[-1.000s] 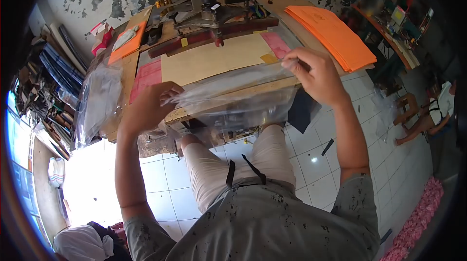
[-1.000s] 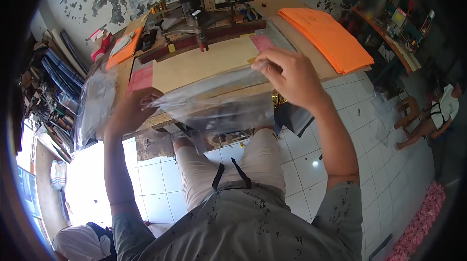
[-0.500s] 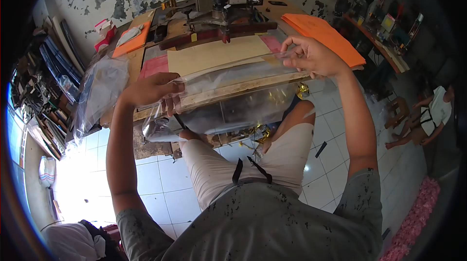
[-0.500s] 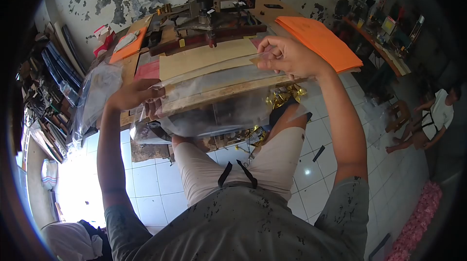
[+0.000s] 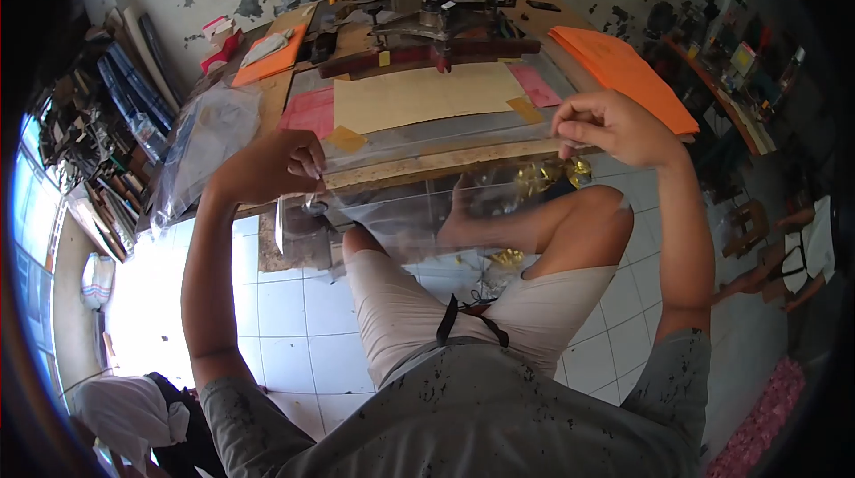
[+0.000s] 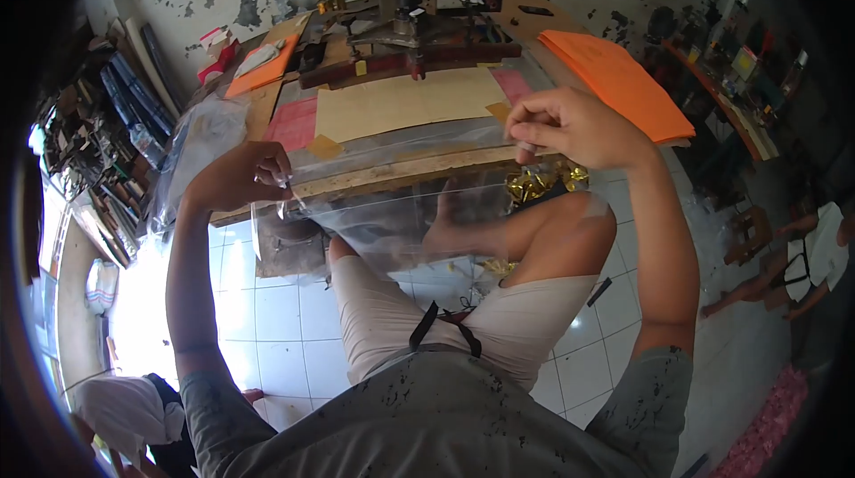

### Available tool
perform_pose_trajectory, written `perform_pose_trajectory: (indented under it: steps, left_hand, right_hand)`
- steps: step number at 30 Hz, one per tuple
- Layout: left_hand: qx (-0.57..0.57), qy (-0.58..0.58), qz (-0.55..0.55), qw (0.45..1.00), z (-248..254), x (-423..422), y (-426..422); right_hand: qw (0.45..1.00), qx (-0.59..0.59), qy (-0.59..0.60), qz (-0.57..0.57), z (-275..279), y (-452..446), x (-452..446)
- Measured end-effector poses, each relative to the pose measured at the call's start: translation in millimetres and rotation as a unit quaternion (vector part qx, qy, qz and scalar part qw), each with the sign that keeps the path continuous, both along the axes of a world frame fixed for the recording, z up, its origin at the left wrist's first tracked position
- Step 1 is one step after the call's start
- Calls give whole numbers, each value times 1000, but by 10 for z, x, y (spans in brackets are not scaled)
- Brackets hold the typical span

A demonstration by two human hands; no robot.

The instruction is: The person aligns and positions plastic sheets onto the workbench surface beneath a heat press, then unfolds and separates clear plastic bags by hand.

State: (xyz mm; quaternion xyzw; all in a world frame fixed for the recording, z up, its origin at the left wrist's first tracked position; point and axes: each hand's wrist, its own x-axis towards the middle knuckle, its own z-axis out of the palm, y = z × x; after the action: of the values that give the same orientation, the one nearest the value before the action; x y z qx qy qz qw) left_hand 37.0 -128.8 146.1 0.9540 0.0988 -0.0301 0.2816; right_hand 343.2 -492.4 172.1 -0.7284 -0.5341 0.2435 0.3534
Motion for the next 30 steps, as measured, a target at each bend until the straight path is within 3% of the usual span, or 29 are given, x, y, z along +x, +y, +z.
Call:
perform_pose_trajectory:
  steps: [5,8,9,13,16,20,22,27,30]
  left_hand:
    - [-108,-102,20,989,18,-119,-87]
    - [-175,-44,73,981,-59,-92,-97]
    - [-125,-19,113,986,-12,-81,-215]
    - [-213,0,147,966,-328,-77,-78]
    - [-340,39,151,927,-468,-239,39]
    - [-463,65,96,879,-686,-474,-143]
    - [-515,-28,64,855,-918,-458,-353]
    - [-556,-67,119,820,-1229,-545,-441]
    - [-612,-154,69,772,-1354,-625,-428]
  right_hand:
    - [996,19,35,-79,-197,-124,84]
    - [992,2,-124,-3,-275,-166,65]
    - [990,-32,-138,-5,-301,-182,84]
    - [995,-44,88,-4,-544,-266,340]
    - [994,-78,50,53,-691,-463,576]
    - [987,-106,110,42,-935,-753,672]
    - [990,-104,90,36,-1029,-840,618]
    - [992,-99,74,-13,-1296,-1059,589]
    - [992,-105,23,-60,-1367,-920,413]
